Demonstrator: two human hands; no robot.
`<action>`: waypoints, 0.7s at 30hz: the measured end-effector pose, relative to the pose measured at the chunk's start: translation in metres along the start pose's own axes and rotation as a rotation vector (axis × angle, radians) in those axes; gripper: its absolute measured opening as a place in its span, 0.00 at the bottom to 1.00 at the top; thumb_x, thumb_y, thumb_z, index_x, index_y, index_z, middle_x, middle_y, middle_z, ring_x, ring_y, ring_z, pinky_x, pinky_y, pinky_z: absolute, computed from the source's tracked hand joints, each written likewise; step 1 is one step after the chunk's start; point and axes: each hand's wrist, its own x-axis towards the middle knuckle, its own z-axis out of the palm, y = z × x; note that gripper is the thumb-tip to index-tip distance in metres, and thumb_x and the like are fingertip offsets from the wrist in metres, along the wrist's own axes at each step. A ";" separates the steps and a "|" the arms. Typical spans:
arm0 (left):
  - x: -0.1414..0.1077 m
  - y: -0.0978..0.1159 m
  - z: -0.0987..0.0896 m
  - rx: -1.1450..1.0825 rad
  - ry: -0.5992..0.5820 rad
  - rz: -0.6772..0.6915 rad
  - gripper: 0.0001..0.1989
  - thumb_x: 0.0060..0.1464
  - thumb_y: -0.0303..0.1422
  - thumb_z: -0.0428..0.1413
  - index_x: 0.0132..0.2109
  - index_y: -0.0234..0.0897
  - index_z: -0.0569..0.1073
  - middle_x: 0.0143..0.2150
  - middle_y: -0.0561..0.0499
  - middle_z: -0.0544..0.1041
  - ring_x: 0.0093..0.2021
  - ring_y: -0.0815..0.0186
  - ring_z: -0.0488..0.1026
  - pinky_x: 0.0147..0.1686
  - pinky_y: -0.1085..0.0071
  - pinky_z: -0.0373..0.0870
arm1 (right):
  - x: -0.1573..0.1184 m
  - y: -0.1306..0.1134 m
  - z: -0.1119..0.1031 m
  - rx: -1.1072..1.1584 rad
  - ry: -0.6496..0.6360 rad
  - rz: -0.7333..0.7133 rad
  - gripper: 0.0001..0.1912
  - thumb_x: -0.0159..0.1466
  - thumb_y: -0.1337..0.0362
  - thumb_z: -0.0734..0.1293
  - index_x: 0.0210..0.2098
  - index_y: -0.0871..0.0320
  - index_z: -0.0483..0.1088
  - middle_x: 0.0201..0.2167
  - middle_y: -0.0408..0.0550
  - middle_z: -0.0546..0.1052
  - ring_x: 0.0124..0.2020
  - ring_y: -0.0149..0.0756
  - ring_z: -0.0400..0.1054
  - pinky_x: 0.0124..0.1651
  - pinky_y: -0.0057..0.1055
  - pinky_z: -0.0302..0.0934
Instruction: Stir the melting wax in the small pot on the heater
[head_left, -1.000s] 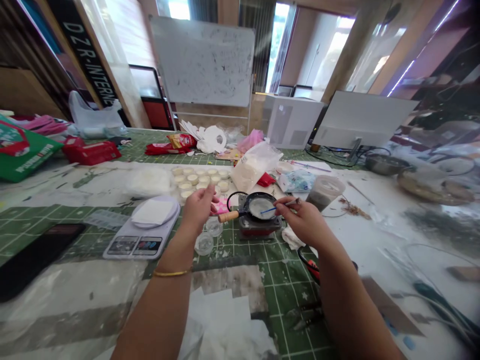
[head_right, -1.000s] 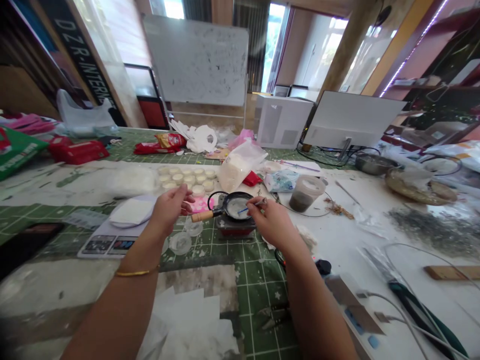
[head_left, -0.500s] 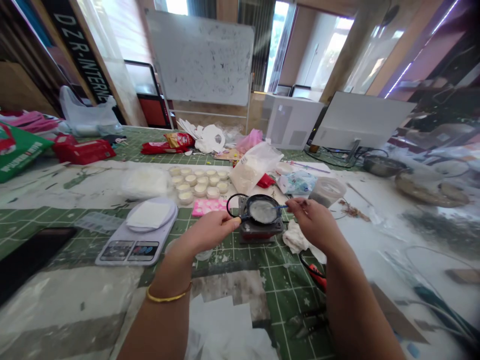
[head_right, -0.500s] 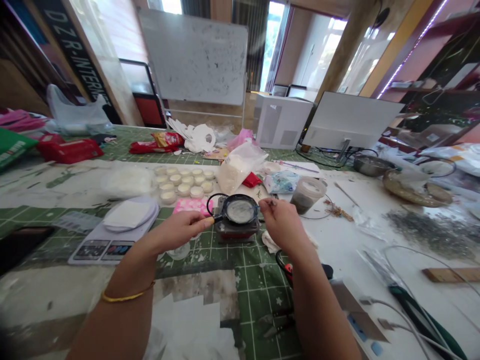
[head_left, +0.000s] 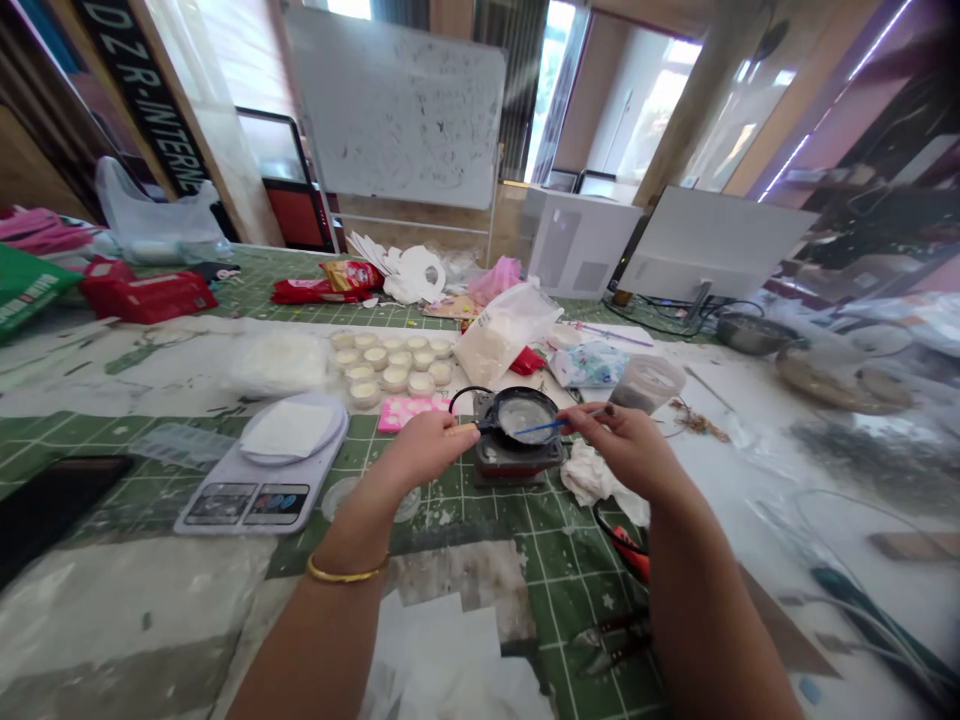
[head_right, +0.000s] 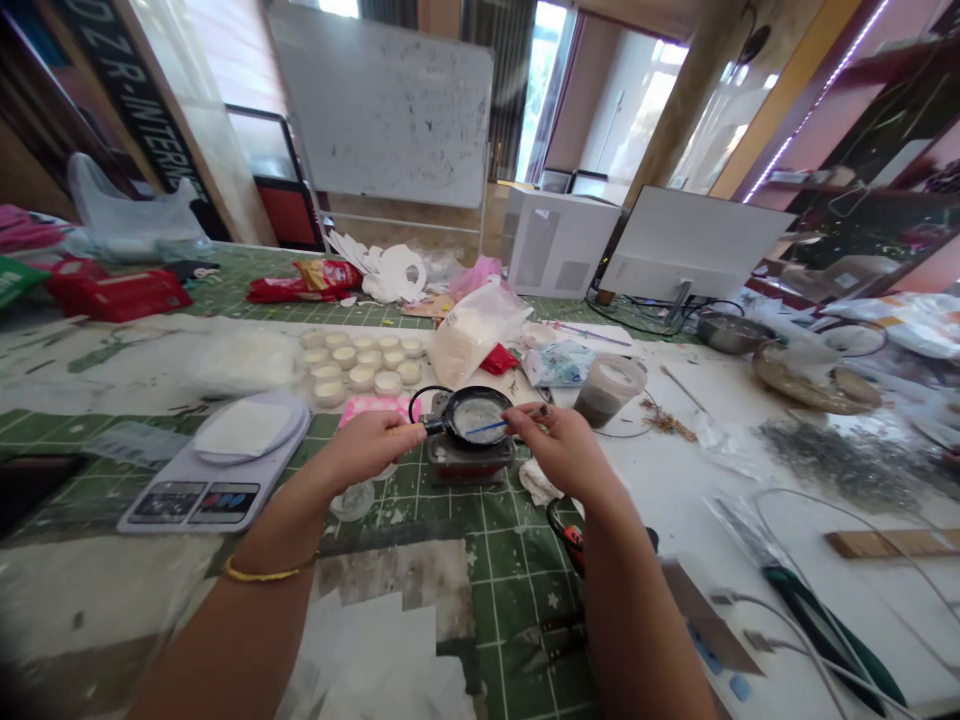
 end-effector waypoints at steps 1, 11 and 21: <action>0.000 0.000 0.001 -0.018 0.005 0.011 0.18 0.46 0.47 0.48 0.26 0.35 0.69 0.22 0.53 0.69 0.24 0.67 0.64 0.21 0.74 0.54 | 0.001 0.001 0.001 0.011 0.013 0.009 0.19 0.60 0.52 0.59 0.33 0.58 0.75 0.34 0.46 0.77 0.36 0.34 0.70 0.40 0.28 0.60; -0.003 0.000 -0.009 0.106 -0.066 0.104 0.20 0.50 0.46 0.43 0.25 0.35 0.69 0.22 0.51 0.69 0.24 0.66 0.64 0.23 0.73 0.51 | 0.001 -0.001 0.007 -0.003 0.063 0.008 0.19 0.60 0.51 0.59 0.34 0.58 0.74 0.31 0.47 0.77 0.33 0.36 0.70 0.37 0.29 0.60; -0.005 0.008 -0.009 0.222 -0.032 0.084 0.18 0.49 0.45 0.44 0.30 0.37 0.72 0.27 0.50 0.74 0.28 0.63 0.68 0.24 0.71 0.53 | -0.008 -0.010 0.008 0.026 0.054 -0.016 0.15 0.60 0.55 0.59 0.34 0.57 0.72 0.31 0.46 0.77 0.34 0.33 0.69 0.38 0.27 0.59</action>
